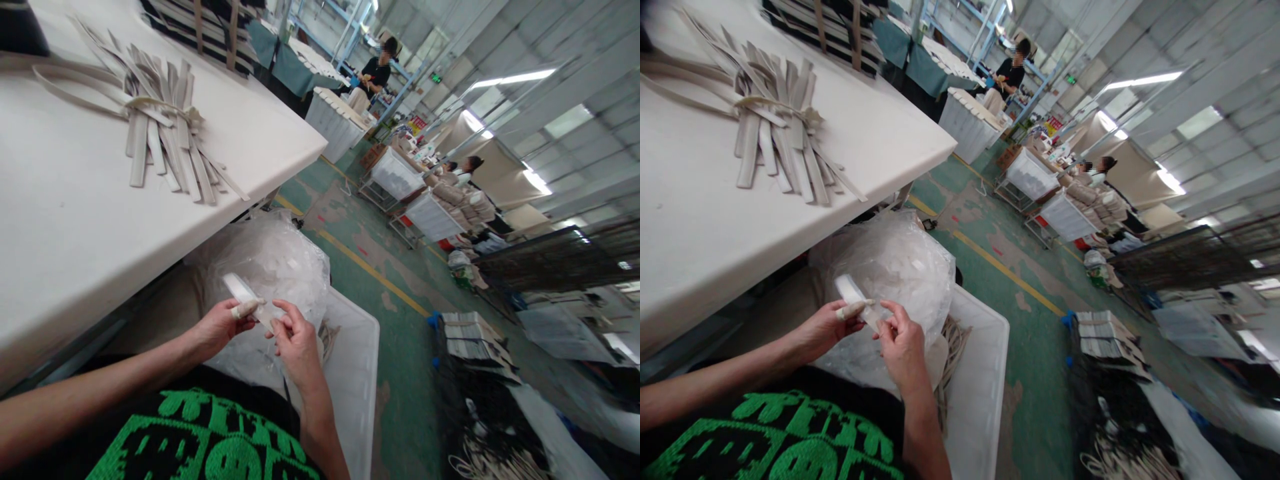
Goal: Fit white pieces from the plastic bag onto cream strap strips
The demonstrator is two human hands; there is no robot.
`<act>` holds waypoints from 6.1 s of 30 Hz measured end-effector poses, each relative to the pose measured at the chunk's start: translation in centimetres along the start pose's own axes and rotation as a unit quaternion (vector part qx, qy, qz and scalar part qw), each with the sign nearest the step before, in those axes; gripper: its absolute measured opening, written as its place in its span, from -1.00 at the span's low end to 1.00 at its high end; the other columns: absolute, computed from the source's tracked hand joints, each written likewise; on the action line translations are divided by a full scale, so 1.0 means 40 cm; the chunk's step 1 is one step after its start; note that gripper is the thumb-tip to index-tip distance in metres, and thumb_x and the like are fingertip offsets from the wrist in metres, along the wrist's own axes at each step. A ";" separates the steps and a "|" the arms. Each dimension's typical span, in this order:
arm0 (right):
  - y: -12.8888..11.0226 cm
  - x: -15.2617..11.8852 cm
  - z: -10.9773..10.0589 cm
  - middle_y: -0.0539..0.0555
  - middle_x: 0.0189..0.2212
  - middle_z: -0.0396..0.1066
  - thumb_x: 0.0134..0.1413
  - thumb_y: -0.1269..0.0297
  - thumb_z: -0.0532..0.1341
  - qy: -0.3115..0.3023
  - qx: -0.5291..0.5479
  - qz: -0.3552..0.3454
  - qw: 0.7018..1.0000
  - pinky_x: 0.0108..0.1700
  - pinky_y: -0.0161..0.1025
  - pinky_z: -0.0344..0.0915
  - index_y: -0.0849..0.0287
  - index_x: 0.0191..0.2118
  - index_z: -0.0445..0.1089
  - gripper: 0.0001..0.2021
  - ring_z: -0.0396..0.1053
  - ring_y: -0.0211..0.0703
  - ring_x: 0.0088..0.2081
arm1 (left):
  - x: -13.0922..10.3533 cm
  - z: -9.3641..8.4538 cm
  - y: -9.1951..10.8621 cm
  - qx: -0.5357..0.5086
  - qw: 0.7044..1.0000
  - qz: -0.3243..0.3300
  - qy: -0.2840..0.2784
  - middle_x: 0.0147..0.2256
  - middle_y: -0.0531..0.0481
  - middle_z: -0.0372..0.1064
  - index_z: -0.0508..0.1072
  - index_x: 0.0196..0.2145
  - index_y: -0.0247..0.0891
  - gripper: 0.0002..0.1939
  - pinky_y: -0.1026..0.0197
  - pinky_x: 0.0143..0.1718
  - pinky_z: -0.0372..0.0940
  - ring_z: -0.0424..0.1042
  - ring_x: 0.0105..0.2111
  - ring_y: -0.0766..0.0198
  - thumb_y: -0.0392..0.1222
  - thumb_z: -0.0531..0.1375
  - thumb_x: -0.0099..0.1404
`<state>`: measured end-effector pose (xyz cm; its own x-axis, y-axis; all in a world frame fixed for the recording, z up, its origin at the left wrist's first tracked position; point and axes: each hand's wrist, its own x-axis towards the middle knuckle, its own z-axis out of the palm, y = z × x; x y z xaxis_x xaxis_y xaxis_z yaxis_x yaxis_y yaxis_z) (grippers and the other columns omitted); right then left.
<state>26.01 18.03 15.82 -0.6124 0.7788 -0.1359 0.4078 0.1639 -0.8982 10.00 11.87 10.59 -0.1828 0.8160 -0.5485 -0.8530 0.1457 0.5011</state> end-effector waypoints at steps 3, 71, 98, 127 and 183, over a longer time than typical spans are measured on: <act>0.000 0.001 0.010 -0.05 -0.49 0.47 0.26 0.23 0.10 -0.003 -0.011 -0.004 1.000 -0.59 -0.43 0.22 0.07 0.09 0.39 -0.67 0.24 -0.37 -0.67 | -0.004 0.007 -0.009 0.020 1.000 -0.001 -0.014 -0.54 -0.02 0.48 0.56 -0.56 -0.36 -0.73 0.35 -0.45 0.41 0.44 -0.53 0.33 -0.23 0.54 -0.16; -0.015 -0.020 -0.035 -0.05 -0.52 0.45 0.21 0.25 0.16 -0.008 0.018 0.010 1.000 -0.63 -0.49 0.22 0.12 0.05 0.42 -0.68 0.21 -0.40 -0.66 | -0.015 -0.030 0.050 0.208 0.954 0.213 0.015 -0.58 0.03 0.47 0.59 -0.62 -0.25 -0.75 0.32 -0.37 0.24 0.35 -0.48 0.32 -0.03 0.45 -0.06; 0.003 -0.001 -0.002 -0.04 -0.50 0.45 0.23 0.21 0.16 -0.012 0.011 -0.014 1.000 -0.57 -0.44 0.27 0.12 0.13 0.36 -0.63 0.28 -0.34 -0.61 | -0.007 0.005 -0.002 0.123 0.988 0.096 0.008 -0.60 -0.03 0.45 0.57 -0.58 -0.33 -0.75 0.30 -0.46 0.27 0.36 -0.55 0.31 -0.14 0.50 -0.16; 0.003 -0.010 -0.004 -0.03 -0.53 0.45 0.22 0.16 0.16 -0.001 0.028 0.002 1.000 -0.59 -0.43 0.25 0.13 -0.01 0.46 -0.70 0.29 -0.35 -0.64 | -0.002 0.004 0.003 0.060 0.997 0.048 0.022 -0.56 0.00 0.46 0.53 -0.53 -0.37 -0.69 0.33 -0.47 0.32 0.39 -0.56 0.35 -0.18 0.53 -0.18; 0.174 -0.172 -0.235 0.06 -0.54 0.48 0.11 0.01 0.31 0.037 0.178 0.069 0.981 -0.57 -0.38 0.22 0.19 -0.38 0.47 -0.70 0.28 -0.32 -0.63 | 0.050 -0.011 0.028 0.064 0.994 0.086 0.011 -0.38 -0.12 0.54 0.50 -0.07 -0.35 -0.72 0.24 -0.32 0.39 0.50 -0.40 0.23 -0.13 0.13 0.39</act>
<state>39.45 19.50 14.42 -0.5119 0.8223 -0.2486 0.2138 -0.1584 -0.9640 8.45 13.44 9.76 -0.3314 0.8232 -0.4610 -0.7396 0.0768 0.6687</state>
